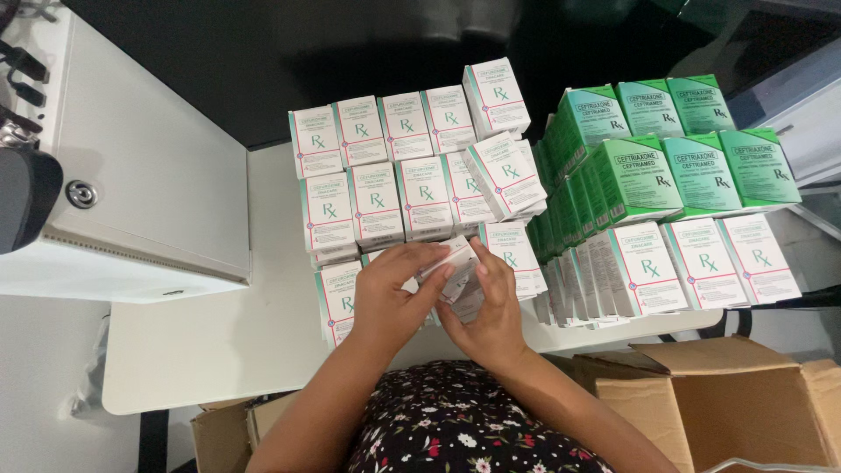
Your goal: The person picks up small white and green medicine boxes from a table, opens them, and places them into a large cardboard box. The person repeats this process multiple times, handling each box individually.
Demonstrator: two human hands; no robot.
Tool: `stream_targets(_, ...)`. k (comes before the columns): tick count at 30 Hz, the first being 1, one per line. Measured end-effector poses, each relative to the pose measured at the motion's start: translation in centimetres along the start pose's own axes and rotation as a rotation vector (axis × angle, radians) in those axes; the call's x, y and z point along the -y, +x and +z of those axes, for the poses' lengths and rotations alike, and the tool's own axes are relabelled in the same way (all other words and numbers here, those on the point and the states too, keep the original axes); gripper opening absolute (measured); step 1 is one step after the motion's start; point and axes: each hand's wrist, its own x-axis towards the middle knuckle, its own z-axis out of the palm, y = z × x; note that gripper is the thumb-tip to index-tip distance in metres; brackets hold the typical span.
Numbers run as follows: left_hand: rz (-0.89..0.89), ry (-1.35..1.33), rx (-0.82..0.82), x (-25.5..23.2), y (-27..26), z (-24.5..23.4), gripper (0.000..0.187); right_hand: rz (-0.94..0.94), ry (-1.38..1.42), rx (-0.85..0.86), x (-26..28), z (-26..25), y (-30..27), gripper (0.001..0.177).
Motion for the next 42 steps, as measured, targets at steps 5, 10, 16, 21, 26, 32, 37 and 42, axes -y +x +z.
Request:
stream_targets(5,0.073,-0.013,-0.02,0.0,-0.1,0.4,0.022,-0.02,-0.004,-0.033,-0.1,-0.1,-0.1,0.106)
stream_targets(10,0.078,-0.028,-0.024,0.0,-0.2,0.8,0.022,-0.032,0.008,-0.032,-0.5,-0.1,-0.4,0.105)
stream_targets(16,0.063,-0.063,0.001,0.0,-0.6,1.4,0.023,0.002,0.004,-0.015,-0.7,-0.1,-0.9,0.104)
stream_targets(21,0.073,-0.12,0.002,0.5,-0.6,1.4,0.023,0.007,0.043,-0.019,-1.0,-0.2,-0.9,0.096)
stream_targets(26,0.034,-0.154,0.025,0.7,-0.5,1.5,0.021,0.029,0.02,-0.013,-1.3,-0.5,-1.0,0.096)
stream_targets(32,0.072,-0.13,0.019,0.7,-0.6,1.7,0.02,0.007,0.07,-0.047,-1.5,-0.4,-1.1,0.095)
stream_targets(37,0.076,-0.132,0.027,0.6,-0.5,1.8,0.018,0.006,0.098,-0.059,-1.3,-0.7,-0.8,0.092)
stream_targets(42,0.023,-0.153,0.043,0.5,-0.6,1.6,0.019,0.026,0.077,-0.028,-1.1,-0.9,-0.5,0.088)
